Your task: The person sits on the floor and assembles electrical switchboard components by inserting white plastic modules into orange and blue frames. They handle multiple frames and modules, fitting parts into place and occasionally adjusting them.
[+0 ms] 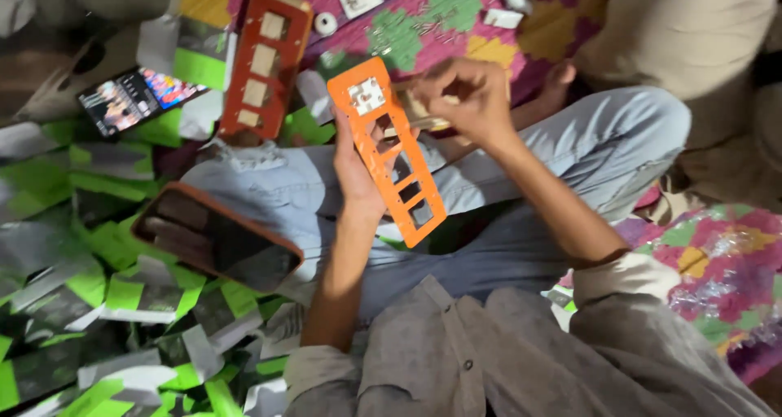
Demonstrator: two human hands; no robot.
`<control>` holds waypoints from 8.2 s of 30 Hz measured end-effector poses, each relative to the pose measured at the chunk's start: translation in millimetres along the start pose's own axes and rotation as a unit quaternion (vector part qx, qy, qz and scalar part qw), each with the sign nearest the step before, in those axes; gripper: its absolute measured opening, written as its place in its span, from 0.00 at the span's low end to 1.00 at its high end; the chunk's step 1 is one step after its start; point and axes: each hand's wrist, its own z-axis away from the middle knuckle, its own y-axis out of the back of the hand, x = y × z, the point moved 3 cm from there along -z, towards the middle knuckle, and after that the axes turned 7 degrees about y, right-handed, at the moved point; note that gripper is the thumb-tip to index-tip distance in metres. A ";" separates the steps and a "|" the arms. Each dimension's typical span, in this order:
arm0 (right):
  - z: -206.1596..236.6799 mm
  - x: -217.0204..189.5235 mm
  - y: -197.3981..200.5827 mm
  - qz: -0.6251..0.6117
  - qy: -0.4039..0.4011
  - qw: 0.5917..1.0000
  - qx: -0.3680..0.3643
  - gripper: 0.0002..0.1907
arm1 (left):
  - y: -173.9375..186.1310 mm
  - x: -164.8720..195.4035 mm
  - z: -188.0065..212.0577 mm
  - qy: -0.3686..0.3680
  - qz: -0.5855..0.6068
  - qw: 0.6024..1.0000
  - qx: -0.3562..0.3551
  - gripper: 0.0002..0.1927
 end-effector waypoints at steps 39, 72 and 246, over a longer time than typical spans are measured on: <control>3.4 -37.0 6.5 0.250 0.195 0.948 0.028 0.10 | -34.7 -19.2 3.7 0.071 -0.093 0.991 -0.072 0.38; 8.9 -28.2 3.1 0.012 0.062 0.998 -0.027 0.09 | -40.9 -5.3 12.3 0.064 -0.002 0.990 -0.127 0.39; -148.4 93.3 45.5 0.537 -0.012 0.829 -0.155 0.26 | -28.1 6.0 9.1 -0.111 -0.467 0.871 0.106 0.11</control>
